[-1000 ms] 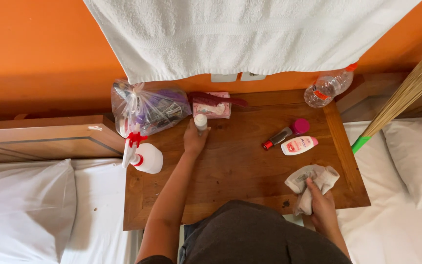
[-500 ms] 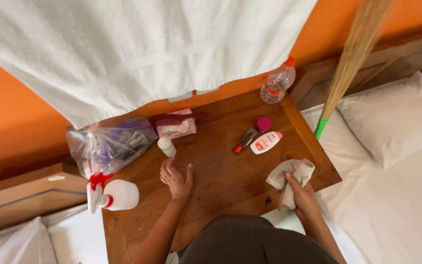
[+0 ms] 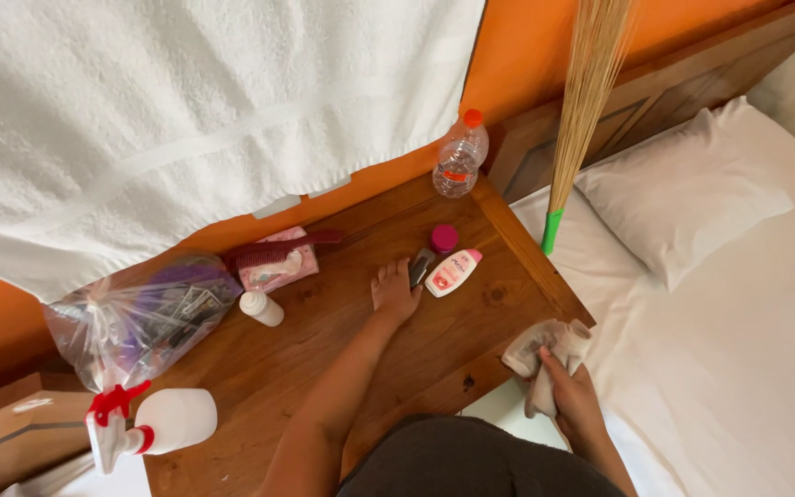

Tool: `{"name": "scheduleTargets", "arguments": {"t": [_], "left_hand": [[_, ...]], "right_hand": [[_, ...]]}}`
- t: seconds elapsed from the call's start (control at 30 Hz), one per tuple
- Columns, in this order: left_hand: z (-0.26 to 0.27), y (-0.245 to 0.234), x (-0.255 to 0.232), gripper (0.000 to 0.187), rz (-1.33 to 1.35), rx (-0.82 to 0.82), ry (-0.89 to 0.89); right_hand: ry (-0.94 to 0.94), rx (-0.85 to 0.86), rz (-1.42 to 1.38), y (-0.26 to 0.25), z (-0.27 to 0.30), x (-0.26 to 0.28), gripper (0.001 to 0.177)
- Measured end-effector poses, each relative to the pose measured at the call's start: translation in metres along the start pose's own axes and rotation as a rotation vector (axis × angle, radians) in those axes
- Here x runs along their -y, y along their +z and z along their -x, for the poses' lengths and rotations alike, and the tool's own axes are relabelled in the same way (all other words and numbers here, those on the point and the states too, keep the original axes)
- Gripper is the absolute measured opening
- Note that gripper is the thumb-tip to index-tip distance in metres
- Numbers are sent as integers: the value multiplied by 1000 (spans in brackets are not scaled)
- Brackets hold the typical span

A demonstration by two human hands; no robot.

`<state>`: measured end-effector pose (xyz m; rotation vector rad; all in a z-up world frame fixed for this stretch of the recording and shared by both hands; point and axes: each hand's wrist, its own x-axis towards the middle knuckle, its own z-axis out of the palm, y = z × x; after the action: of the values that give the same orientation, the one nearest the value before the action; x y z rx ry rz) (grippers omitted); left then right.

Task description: Cleaning a bedside table in a hotel room using a spray bottle and cloth.

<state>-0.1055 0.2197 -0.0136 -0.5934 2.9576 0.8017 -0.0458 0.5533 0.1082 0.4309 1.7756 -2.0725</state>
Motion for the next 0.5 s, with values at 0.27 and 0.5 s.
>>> {"name": "scheduleTargets", "arguments": {"t": [0.27, 0.5], "left_hand": [[-36, 9, 36, 47, 55, 52, -44], [73, -116, -52, 39, 1234, 432, -70]], "right_hand": [[-26, -9, 147, -37, -15, -15, 49], [-758, 237, 284, 52, -7, 45, 56]]}}
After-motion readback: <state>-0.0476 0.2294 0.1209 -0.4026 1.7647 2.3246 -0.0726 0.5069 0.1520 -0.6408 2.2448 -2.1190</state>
